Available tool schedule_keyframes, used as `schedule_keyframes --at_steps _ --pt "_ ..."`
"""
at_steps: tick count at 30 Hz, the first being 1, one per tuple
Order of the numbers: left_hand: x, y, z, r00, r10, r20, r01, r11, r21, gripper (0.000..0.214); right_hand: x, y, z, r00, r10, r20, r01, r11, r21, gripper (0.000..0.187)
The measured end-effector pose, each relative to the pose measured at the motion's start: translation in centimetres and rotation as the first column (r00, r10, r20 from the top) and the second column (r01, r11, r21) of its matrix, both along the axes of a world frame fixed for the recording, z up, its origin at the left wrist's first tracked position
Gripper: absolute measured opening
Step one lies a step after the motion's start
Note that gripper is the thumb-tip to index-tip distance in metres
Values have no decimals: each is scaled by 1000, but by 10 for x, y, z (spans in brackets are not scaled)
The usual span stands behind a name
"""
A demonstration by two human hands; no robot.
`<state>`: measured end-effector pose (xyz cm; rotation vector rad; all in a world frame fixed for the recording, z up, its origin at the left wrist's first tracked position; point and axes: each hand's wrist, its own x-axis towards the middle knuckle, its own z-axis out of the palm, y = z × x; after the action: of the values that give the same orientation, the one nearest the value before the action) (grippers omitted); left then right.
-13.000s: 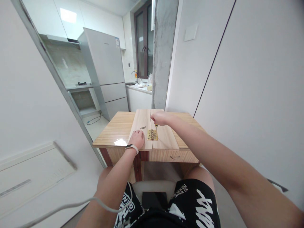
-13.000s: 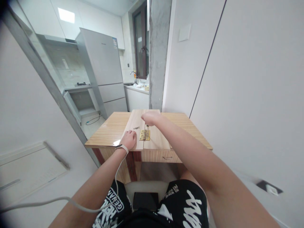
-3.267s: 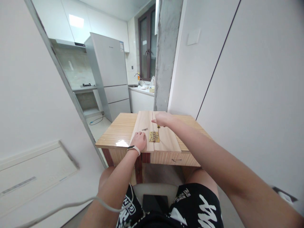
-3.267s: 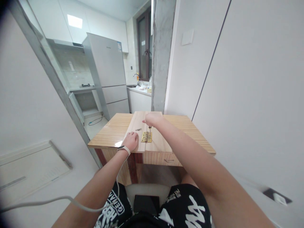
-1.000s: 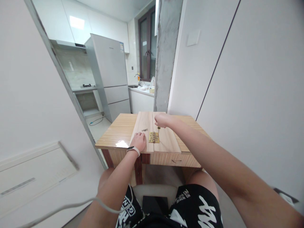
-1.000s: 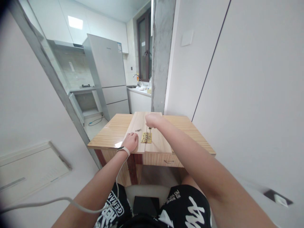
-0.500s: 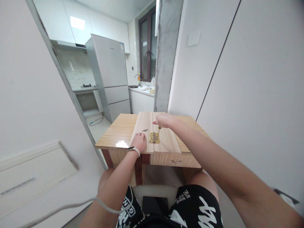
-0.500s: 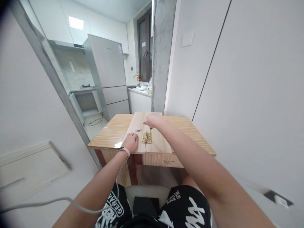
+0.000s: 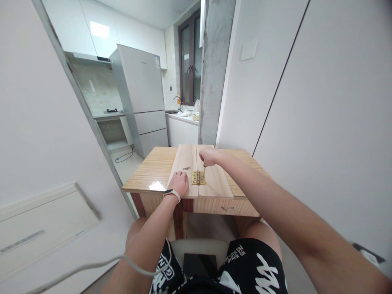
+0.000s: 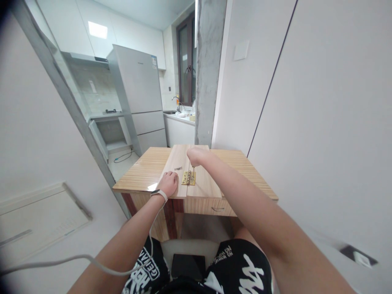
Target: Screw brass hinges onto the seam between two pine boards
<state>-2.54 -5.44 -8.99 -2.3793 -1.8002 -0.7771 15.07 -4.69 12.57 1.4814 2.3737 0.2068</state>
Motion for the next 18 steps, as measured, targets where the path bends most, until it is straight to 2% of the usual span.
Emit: schedule_keyframes --at_steps 4,12,18 --pt "0 0 -1 1000 -10 4 10 1000 16 23 2 5 -5 997 -76 -34 77 996 44 53" --pt "0 -1 1 1000 -7 6 7 1000 2 24 4 7 -7 998 -8 -55 12 997 80 35" --pt "0 0 -1 1000 -14 -2 14 1000 26 24 1 6 -7 999 14 -44 -15 1000 -11 41"
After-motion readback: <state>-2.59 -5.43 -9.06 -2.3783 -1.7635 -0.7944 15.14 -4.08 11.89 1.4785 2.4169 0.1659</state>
